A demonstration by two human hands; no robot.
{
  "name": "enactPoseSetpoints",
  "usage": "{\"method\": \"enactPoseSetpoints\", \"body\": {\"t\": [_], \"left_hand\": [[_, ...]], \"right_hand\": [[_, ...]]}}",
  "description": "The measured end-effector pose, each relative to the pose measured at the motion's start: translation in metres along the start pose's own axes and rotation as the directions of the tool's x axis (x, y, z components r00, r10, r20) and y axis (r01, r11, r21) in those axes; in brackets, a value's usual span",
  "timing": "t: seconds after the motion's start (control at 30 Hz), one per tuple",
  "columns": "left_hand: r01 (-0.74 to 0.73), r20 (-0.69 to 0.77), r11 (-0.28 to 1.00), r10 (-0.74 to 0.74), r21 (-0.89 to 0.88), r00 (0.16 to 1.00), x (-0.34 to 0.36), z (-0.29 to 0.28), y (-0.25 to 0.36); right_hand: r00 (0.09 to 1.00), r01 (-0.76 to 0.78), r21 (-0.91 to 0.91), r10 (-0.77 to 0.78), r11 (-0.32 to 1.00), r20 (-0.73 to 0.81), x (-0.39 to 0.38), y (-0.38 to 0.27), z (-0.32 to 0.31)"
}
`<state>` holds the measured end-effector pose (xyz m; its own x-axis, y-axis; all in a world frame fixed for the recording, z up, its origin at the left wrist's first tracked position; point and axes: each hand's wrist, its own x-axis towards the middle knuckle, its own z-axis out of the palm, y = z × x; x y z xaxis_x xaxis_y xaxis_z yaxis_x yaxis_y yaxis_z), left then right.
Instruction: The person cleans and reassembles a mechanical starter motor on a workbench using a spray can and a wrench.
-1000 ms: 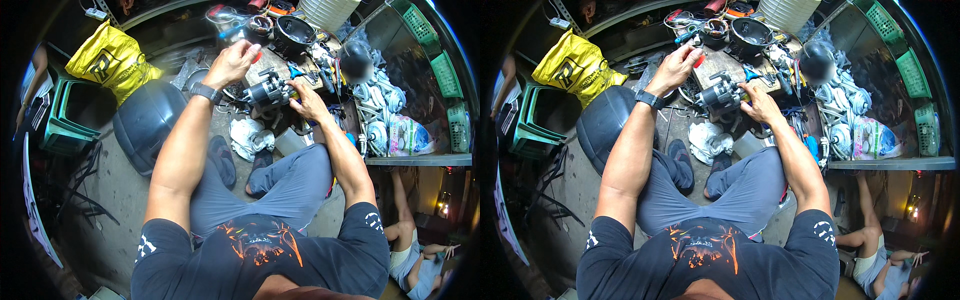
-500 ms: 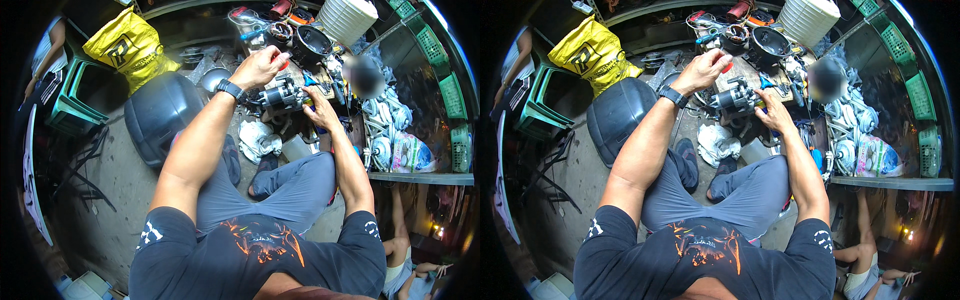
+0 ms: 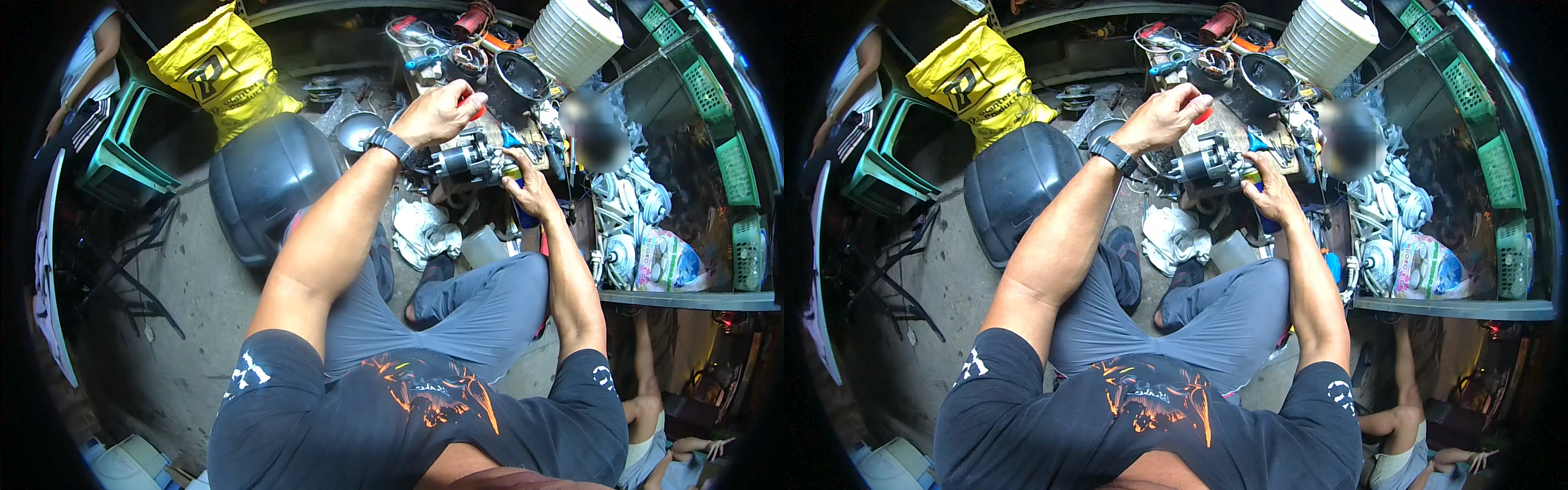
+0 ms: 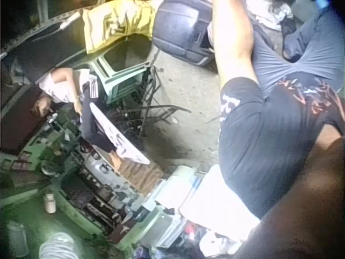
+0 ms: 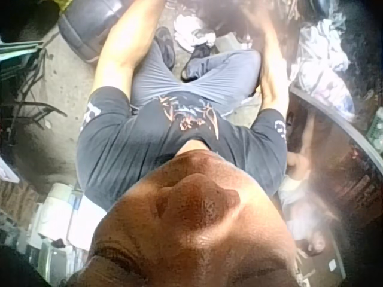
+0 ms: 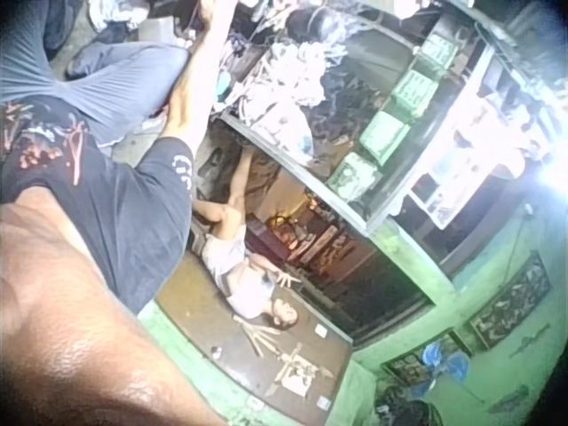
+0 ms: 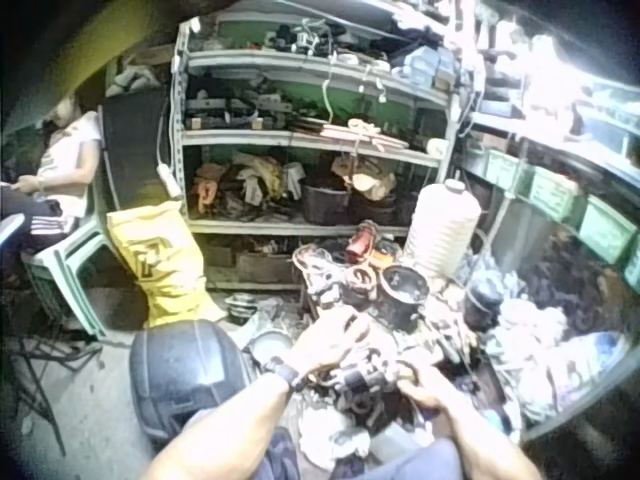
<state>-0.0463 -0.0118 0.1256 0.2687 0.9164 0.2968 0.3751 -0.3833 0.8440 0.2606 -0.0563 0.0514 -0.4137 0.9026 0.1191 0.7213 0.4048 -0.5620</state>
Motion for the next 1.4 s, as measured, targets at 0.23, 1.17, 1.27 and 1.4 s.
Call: {"method": "enactPoseSetpoints", "body": {"t": [0.23,1.17,1.27,1.4], "left_hand": [[-0.009,0.006,1.0,0.009,0.023,1.0,-0.003,0.0,0.006],[-0.063,0.042,0.992,0.058,0.112,0.997,-0.011,0.006,0.011],[-0.09,0.05,0.989,0.085,0.116,0.995,-0.01,0.007,0.009],[-0.055,0.095,0.992,0.045,0.114,0.994,-0.012,0.008,0.014]], "right_hand": [[1.0,0.004,-0.037,-0.004,0.999,0.017,0.0,0.004,0.002],[0.997,0.025,-0.028,-0.027,0.999,-0.072,-0.005,-0.009,0.004],[0.999,0.004,0.012,-0.003,1.0,-0.05,-0.004,-0.01,0.003],[0.999,0.015,-0.002,-0.015,1.0,-0.047,-0.003,-0.009,0.003]]}}
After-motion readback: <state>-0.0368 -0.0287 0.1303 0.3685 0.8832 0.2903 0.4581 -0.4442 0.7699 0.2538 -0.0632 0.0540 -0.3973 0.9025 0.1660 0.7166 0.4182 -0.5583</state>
